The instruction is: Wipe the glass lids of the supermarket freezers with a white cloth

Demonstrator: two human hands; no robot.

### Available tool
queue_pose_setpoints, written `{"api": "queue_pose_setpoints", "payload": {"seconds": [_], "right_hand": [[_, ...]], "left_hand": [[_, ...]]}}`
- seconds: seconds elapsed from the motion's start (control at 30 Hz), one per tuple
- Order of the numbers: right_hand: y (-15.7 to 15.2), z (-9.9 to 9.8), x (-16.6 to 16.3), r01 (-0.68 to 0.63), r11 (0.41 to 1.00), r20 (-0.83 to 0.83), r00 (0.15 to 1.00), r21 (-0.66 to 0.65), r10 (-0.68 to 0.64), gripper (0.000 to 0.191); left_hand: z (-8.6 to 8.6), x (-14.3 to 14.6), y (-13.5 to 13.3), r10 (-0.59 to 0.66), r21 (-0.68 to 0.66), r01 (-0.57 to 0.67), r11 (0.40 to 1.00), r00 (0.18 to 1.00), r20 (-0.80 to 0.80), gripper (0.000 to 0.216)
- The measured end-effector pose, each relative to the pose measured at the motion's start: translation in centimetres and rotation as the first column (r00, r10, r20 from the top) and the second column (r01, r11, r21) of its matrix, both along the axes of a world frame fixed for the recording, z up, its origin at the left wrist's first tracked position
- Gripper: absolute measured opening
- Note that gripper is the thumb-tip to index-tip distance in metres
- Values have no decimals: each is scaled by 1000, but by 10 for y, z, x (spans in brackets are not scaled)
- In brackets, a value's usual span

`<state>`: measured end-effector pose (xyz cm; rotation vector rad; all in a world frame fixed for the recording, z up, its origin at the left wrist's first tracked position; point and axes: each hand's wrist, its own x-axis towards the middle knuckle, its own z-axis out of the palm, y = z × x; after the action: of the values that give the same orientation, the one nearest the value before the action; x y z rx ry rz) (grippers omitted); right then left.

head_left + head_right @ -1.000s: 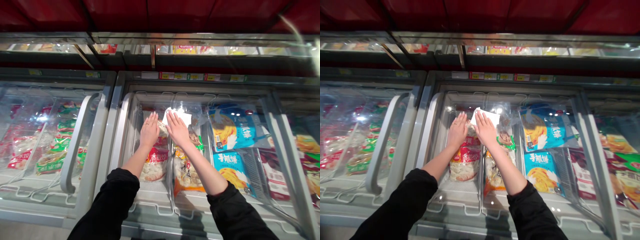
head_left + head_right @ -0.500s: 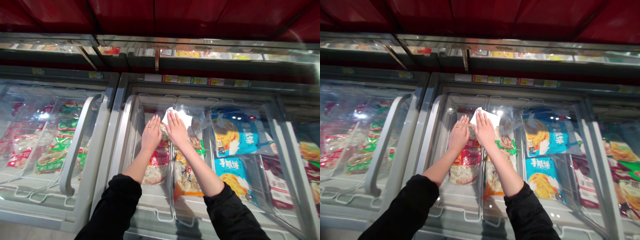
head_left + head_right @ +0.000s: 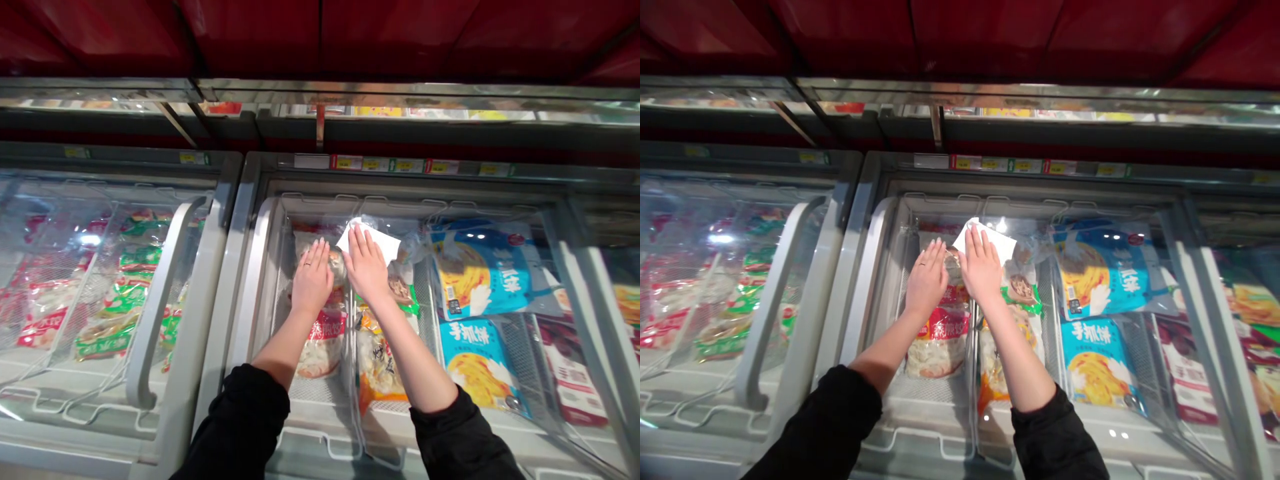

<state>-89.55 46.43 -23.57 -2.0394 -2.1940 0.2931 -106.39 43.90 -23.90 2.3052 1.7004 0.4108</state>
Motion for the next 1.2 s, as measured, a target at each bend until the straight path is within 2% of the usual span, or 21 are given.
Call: {"api": "queue_pose_setpoints", "payload": {"seconds": [0.1,0.17,0.27,0.37,0.43,0.5,0.63,0.73,0.8,0.9,0.97,1.03,1.1,1.2], "right_hand": [[23,6,7,-110,994,10,994,-15,110,63],[42,9,21,-122,992,19,992,-34,123,62],[49,9,35,12,1000,35,999,-28,-11,63],[24,7,25,112,994,39,993,-19,-111,65],[6,6,8,75,997,28,997,-33,-74,65],[0,5,-8,-14,999,8,1000,-43,15,65],[34,6,-17,-173,984,-34,985,-42,172,62],[58,9,-9,-194,980,-36,981,-52,193,62],[52,10,-4,-152,987,-25,988,-53,151,63],[16,10,-3,-115,993,-16,993,-40,114,63],[-5,7,-6,-143,989,-15,990,-26,143,63],[-9,4,-9,-186,982,-13,983,-17,185,63],[7,3,-12,-234,972,-16,972,-24,234,63],[47,3,-13,-295,954,-30,955,-49,294,62]], "left_hand": [[2,0,0,0,-8,0,1000,1000,5,60],[3,0,1,-2,-10,2,1000,1000,6,59],[2,-1,1,-2,-3,2,1000,1000,16,59],[0,-1,0,-4,17,3,1000,999,44,59],[-2,-1,0,0,34,-2,999,998,68,59],[-5,0,-1,5,52,-10,999,995,99,59],[-11,0,-2,5,84,-19,996,987,161,60],[-13,-2,-2,-8,97,-9,995,984,178,60],[-13,-3,-2,-7,102,-11,995,984,178,60],[-12,-4,-3,-3,103,-15,995,986,167,58],[-10,-3,-4,-1,103,-15,995,988,152,56],[-9,-1,-4,6,98,-19,995,991,130,54],[-8,0,-5,10,87,-20,996,994,110,53],[-6,-1,-5,-2,70,-4,998,996,90,55]]}}
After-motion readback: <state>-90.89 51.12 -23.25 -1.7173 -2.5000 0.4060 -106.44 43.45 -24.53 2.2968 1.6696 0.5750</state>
